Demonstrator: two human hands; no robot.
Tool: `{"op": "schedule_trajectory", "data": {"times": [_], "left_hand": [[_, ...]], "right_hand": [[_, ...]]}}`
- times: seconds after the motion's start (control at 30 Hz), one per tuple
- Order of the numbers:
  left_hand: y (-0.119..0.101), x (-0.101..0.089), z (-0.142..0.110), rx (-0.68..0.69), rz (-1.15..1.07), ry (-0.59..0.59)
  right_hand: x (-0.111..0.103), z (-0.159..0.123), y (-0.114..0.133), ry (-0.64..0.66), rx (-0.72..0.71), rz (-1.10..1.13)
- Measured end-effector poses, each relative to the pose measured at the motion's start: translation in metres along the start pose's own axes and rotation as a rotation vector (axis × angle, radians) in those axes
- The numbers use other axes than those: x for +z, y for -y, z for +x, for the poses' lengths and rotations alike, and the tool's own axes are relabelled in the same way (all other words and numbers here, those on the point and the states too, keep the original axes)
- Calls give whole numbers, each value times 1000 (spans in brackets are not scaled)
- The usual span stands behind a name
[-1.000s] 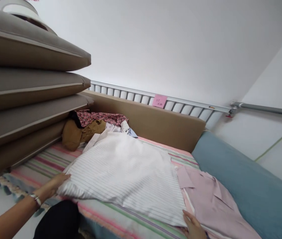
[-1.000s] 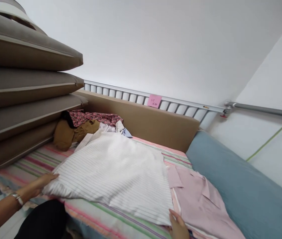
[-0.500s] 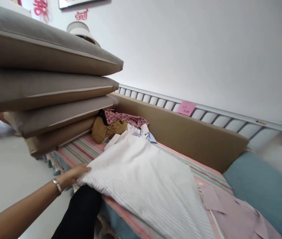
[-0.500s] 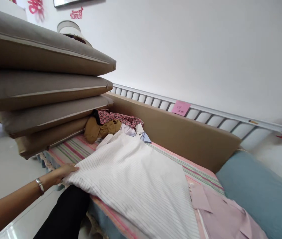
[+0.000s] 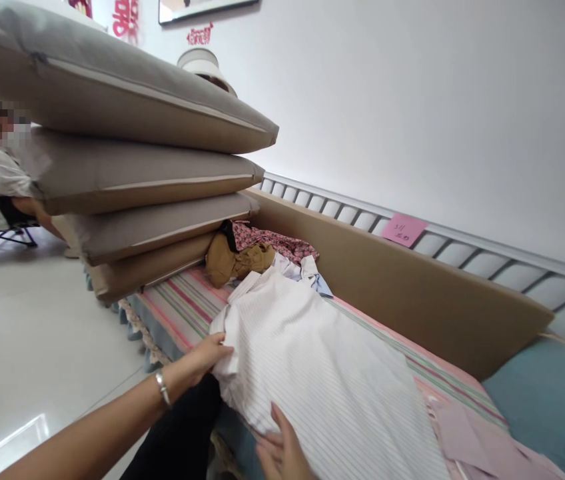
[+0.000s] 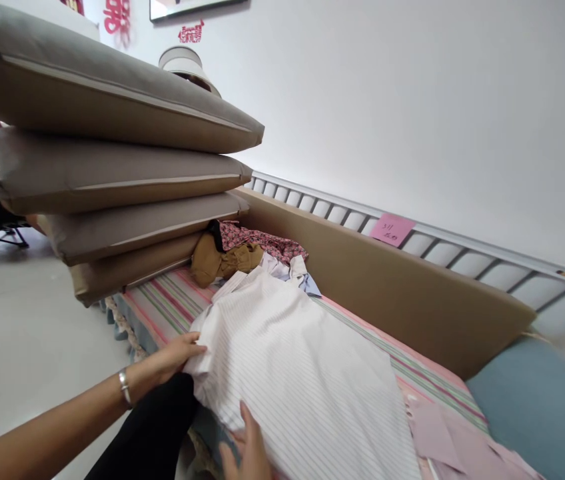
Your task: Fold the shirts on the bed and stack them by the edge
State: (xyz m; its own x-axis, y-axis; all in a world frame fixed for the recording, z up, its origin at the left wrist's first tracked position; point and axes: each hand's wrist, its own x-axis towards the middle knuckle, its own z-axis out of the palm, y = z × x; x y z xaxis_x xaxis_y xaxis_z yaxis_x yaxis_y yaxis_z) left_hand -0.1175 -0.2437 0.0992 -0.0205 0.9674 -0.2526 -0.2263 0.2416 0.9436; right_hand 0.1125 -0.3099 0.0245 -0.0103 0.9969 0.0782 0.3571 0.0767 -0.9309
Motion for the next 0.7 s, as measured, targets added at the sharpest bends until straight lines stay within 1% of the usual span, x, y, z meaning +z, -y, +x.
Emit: {"op": "schedule_trajectory", "data": {"times": [0.03,0.07,0.1,0.13,0.17,0.2,0.23,0.27,0.33,0.4,0.47,0.53,0.6,0.7], "left_hand": [[1,14,0,27,64,31],[3,27,1,42,118,69],[6,36,3,53,164,122],[10,42,6,68,212,185],[14,43,10,96,272,238],[18,39,15,143,347,270],[21,32,20,204,443,276],[25,21,27,277,566,260],[32,-5,41,391,840,162],[37,-27,56,425,1094,75],[41,-39,71,431,1263,61],[41,-43,83,458,1320,82],[36,-45,91,507,1310,96],[18,-53,88,550,1270,97]], "right_hand": [[19,6,13,14,-19,22],[33,16,25,31,-15,45],[41,27,35,41,18,73],[46,40,43,51,79,115],[47,52,47,56,155,174],[46,64,49,49,230,244],[43,74,48,35,290,314],[41,81,44,18,325,379],[37,90,35,-16,341,475],[37,92,25,-41,338,530],[37,92,20,-62,333,567],[36,91,19,-68,340,591],[31,92,21,-75,355,612],[22,94,26,-107,382,654]]}}
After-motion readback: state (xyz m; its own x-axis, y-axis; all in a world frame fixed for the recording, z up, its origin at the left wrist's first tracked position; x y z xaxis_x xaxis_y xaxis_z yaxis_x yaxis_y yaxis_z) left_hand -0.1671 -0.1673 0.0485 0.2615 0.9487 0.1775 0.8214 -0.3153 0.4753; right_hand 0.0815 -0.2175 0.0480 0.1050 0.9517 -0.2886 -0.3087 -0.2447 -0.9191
